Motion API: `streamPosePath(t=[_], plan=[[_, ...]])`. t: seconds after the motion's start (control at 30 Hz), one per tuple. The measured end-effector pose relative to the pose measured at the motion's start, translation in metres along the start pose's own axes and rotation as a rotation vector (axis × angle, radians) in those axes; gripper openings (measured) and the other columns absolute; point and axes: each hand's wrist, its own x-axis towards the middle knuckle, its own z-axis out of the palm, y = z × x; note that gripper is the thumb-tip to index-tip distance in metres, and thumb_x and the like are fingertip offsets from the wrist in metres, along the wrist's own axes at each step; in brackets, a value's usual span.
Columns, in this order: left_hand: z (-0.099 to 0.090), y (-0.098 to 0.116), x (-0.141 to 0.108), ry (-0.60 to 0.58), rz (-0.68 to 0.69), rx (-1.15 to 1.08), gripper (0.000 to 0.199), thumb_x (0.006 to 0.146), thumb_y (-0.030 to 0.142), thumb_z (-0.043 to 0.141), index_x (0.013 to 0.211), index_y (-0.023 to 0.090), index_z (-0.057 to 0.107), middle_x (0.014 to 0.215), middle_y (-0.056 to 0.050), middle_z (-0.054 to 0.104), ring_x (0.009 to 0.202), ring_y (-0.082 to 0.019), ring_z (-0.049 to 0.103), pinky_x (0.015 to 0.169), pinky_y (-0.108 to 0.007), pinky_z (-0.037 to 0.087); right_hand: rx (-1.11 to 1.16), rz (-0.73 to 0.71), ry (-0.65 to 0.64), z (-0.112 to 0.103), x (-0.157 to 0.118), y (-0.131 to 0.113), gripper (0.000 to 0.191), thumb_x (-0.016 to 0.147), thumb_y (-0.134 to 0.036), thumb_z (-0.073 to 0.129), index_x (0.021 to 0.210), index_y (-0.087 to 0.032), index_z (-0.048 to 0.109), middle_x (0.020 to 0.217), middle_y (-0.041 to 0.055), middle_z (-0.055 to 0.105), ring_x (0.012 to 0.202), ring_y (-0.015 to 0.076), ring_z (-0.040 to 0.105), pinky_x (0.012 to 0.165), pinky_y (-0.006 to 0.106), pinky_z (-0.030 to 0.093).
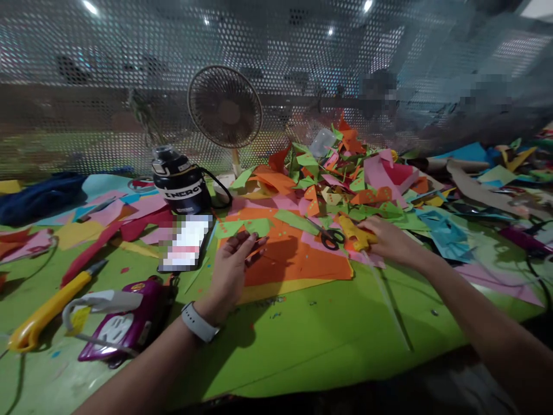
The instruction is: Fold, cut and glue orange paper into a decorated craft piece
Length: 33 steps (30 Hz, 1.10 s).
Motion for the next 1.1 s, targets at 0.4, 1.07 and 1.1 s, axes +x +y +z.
streamPosePath(t=[0.4, 1.07, 1.1], plan=[[-0.001, -0.001, 0.004, 0.083, 0.001, -0.102, 0.015, 0.073, 0.01, 0.072, 0.081, 0.017, 0.062, 0.081, 0.0, 0.069, 0.077, -0.014, 0.071, 0.069, -0.023, 0.052, -0.109, -0.05, -0.017, -0.006, -0.006, 0.009, 0.045, 0.078, -0.026, 0.049, 0.116, -0.011, 0.068, 0.12, 0.0185, 0.065, 0.108, 0.035, 0.06, 0.092, 0.05, 0.048], [-0.008, -0.009, 0.015, 0.153, 0.013, -0.083, 0.012, 0.078, 0.012, 0.066, 0.077, 0.021, 0.058, 0.079, 0.001, 0.067, 0.082, -0.015, 0.07, 0.07, -0.024, 0.05, -0.04, -0.281, -0.157, 0.057, 0.023, -0.121, 0.084, 0.086, -0.075, 0.03, 0.141, -0.013, 0.049, 0.154, 0.0189, 0.033, 0.143, 0.0372, 0.024, 0.114, 0.056, 0.023], [-0.009, -0.01, 0.016, 0.142, 0.019, -0.07, 0.012, 0.077, 0.013, 0.067, 0.078, 0.021, 0.058, 0.08, 0.001, 0.068, 0.083, -0.016, 0.07, 0.071, -0.025, 0.05, -0.041, -0.296, -0.163, 0.058, 0.023, -0.122, 0.085, 0.086, -0.075, 0.03, 0.14, -0.012, 0.049, 0.153, 0.0195, 0.034, 0.143, 0.037, 0.024, 0.115, 0.056, 0.021]])
